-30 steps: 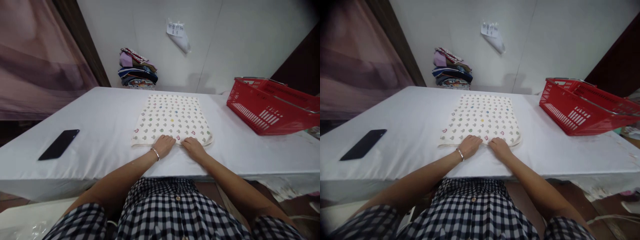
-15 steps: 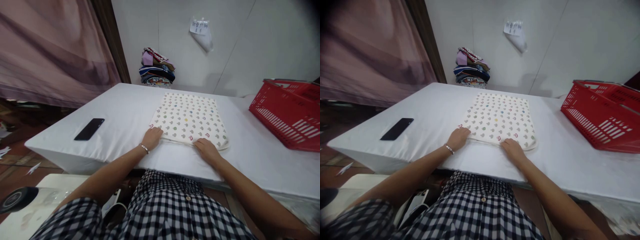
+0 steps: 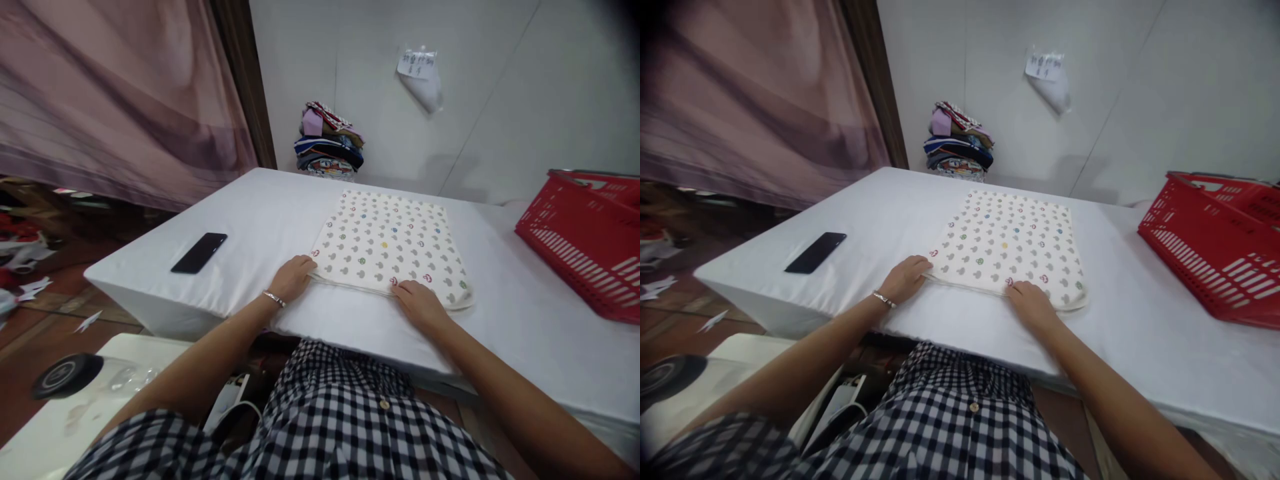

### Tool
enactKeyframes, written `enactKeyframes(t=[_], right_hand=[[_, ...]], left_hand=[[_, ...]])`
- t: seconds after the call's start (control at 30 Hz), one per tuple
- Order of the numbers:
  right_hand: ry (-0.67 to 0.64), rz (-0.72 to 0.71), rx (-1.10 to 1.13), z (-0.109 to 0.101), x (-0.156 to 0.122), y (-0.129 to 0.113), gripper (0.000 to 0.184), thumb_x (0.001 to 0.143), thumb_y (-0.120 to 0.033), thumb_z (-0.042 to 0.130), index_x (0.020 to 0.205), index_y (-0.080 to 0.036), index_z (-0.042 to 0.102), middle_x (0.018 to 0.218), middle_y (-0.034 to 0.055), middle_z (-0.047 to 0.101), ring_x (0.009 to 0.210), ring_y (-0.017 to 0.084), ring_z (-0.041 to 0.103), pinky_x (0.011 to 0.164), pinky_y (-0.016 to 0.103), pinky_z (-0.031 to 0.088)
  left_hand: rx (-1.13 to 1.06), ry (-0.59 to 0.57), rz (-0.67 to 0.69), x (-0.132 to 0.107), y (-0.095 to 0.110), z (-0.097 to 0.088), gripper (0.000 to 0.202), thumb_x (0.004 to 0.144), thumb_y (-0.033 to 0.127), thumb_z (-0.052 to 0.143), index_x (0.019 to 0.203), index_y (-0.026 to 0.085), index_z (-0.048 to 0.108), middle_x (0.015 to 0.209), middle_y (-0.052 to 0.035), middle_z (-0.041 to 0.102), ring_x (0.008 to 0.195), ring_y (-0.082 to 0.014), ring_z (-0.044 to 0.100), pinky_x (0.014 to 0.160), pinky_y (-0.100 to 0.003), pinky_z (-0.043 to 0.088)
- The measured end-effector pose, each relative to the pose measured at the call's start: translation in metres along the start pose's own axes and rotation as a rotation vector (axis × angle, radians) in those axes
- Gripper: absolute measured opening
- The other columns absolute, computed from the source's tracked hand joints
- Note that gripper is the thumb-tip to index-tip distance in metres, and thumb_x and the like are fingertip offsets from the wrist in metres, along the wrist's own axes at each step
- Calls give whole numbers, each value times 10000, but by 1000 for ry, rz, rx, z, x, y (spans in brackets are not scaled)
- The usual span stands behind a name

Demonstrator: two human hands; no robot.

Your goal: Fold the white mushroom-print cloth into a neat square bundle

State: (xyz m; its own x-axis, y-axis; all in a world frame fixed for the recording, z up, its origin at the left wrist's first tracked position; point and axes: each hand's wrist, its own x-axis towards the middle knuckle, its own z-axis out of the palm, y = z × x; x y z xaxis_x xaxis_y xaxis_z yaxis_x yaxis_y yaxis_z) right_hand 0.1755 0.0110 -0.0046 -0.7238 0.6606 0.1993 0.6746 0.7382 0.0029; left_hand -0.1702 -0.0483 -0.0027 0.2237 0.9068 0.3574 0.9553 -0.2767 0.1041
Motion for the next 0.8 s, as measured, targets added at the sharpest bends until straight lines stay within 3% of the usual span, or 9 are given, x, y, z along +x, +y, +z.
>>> enactKeyframes(t=[0.17,0.27,0.57,0.8], right_hand=[[1,-22,0,2,9,-7,297,919,-197,337,981,-197,627,1015,89,635,899,217,543,757,328,406],[-30,12,60,1,13,-10,296,918,-205,341,967,-200,633,1006,86,642,903,216,556,763,328,414],[-102,200,298,3,13,-9,297,904,-331,389,1014,-231,646,1015,69,649,932,209,573,797,317,424],[1,6,238,11,7,4,335,914,-312,359,1081,-233,639,1057,79,632,969,223,566,810,341,453]], left_hand=[[14,25,25,1,-6,-2,234,814,119,457,940,211,631,1040,-60,602,954,-188,530,798,-314,455],[56,20,-41,0,-13,-5,225,842,158,460,923,232,657,1011,-43,614,922,-190,536,760,-307,448],[41,-126,-197,-13,-14,-8,232,872,230,467,981,270,667,1002,-13,612,838,-143,575,690,-240,416],[-106,-114,-290,-19,-6,-9,284,872,218,439,1062,282,640,998,7,631,854,-133,590,725,-234,435]])
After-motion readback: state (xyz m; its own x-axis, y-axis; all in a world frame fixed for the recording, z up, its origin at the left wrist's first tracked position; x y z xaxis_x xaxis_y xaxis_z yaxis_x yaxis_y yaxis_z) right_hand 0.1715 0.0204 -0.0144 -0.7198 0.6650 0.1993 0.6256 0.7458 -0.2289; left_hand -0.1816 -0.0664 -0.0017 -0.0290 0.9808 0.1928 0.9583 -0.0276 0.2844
